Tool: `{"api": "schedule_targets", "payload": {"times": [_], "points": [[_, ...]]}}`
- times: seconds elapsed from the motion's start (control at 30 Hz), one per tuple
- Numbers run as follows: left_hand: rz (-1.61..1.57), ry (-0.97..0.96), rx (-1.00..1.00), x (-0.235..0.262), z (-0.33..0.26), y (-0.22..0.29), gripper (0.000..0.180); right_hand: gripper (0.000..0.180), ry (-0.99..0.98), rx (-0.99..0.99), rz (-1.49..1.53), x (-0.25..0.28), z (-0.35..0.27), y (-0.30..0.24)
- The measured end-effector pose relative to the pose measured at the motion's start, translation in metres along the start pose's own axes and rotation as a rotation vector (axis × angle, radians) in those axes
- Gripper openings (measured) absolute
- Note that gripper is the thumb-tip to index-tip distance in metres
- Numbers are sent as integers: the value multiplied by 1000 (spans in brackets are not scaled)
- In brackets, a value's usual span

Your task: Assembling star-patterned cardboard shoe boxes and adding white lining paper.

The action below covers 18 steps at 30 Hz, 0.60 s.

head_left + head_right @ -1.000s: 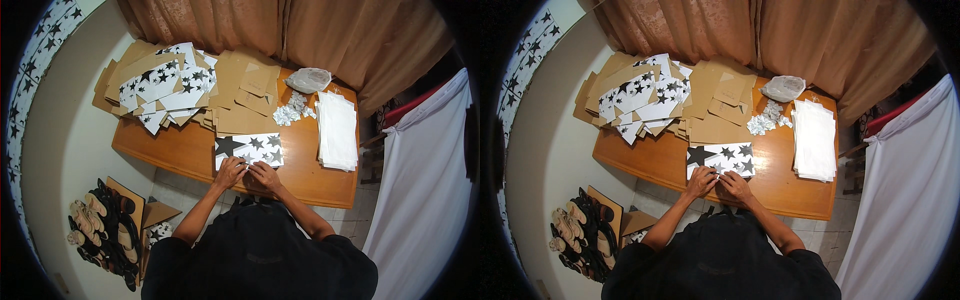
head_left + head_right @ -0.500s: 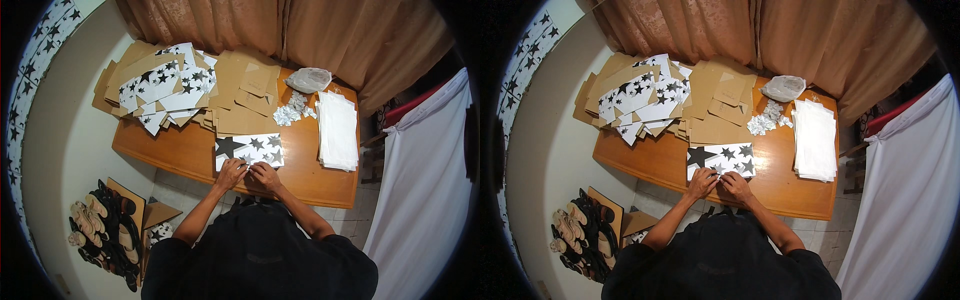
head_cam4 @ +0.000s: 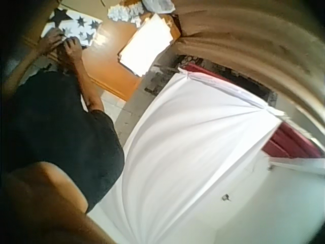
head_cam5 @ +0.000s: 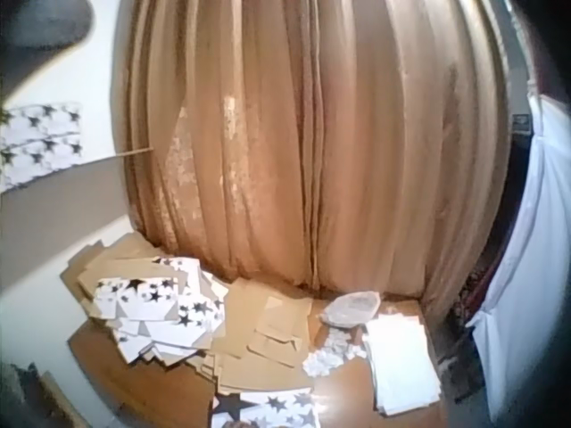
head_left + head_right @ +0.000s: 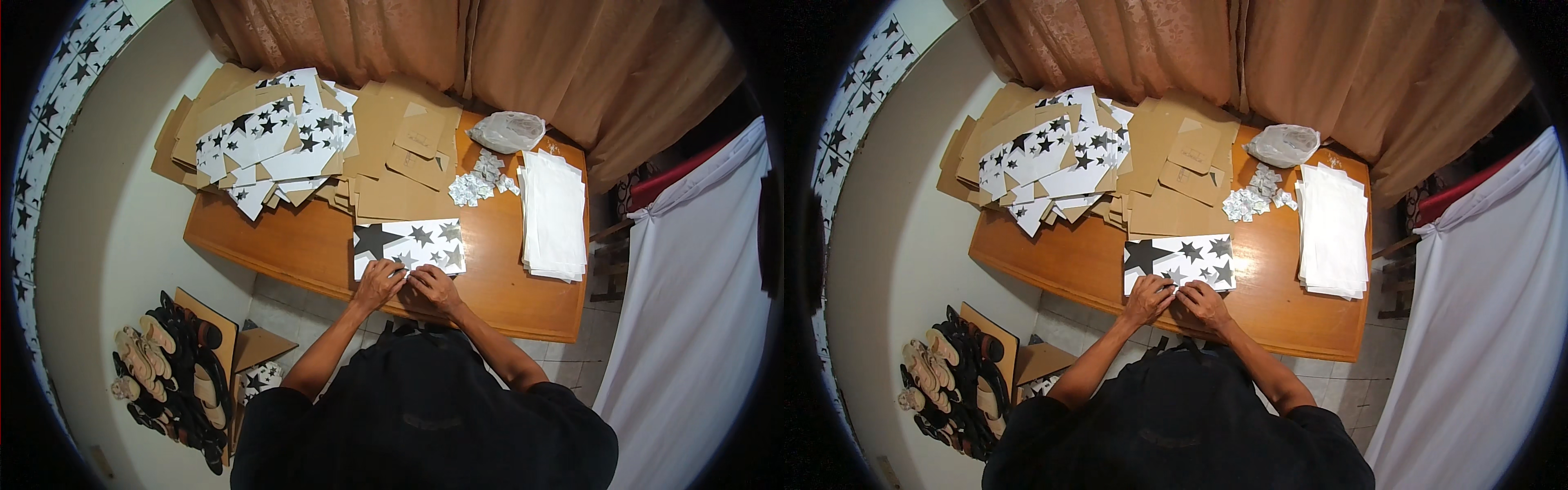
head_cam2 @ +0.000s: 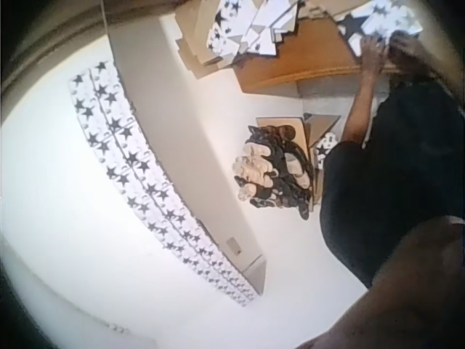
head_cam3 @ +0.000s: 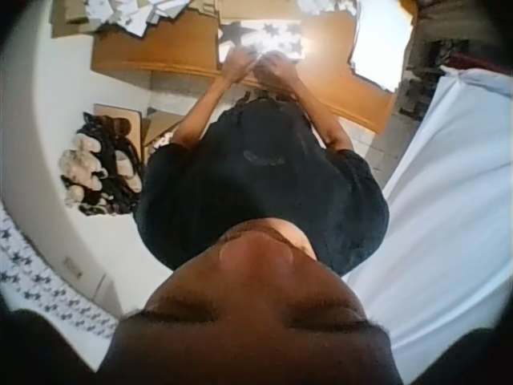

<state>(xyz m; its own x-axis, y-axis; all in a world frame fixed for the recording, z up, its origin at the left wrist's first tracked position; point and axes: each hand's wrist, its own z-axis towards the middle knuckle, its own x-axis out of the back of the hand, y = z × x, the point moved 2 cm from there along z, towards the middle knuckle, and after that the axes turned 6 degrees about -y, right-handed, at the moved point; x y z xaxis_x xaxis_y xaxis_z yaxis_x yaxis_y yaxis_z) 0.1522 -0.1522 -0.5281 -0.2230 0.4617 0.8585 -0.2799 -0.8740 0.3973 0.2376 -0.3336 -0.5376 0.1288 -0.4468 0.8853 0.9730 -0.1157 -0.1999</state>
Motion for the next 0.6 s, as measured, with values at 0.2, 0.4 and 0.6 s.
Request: {"api": "schedule_targets", "payload": {"times": [0.2, 0.4, 0.6], "points": [[17, 15, -15, -4, -5, 0, 23, 40, -25, -34, 43, 6, 2, -4], [43, 19, -33, -10, -6, 0, 25, 36, -18, -72, 51, -2, 0, -4], [57, 25, -21, -9, -2, 1, 18, 45, -63, -124, 65, -12, -3, 6]]}}
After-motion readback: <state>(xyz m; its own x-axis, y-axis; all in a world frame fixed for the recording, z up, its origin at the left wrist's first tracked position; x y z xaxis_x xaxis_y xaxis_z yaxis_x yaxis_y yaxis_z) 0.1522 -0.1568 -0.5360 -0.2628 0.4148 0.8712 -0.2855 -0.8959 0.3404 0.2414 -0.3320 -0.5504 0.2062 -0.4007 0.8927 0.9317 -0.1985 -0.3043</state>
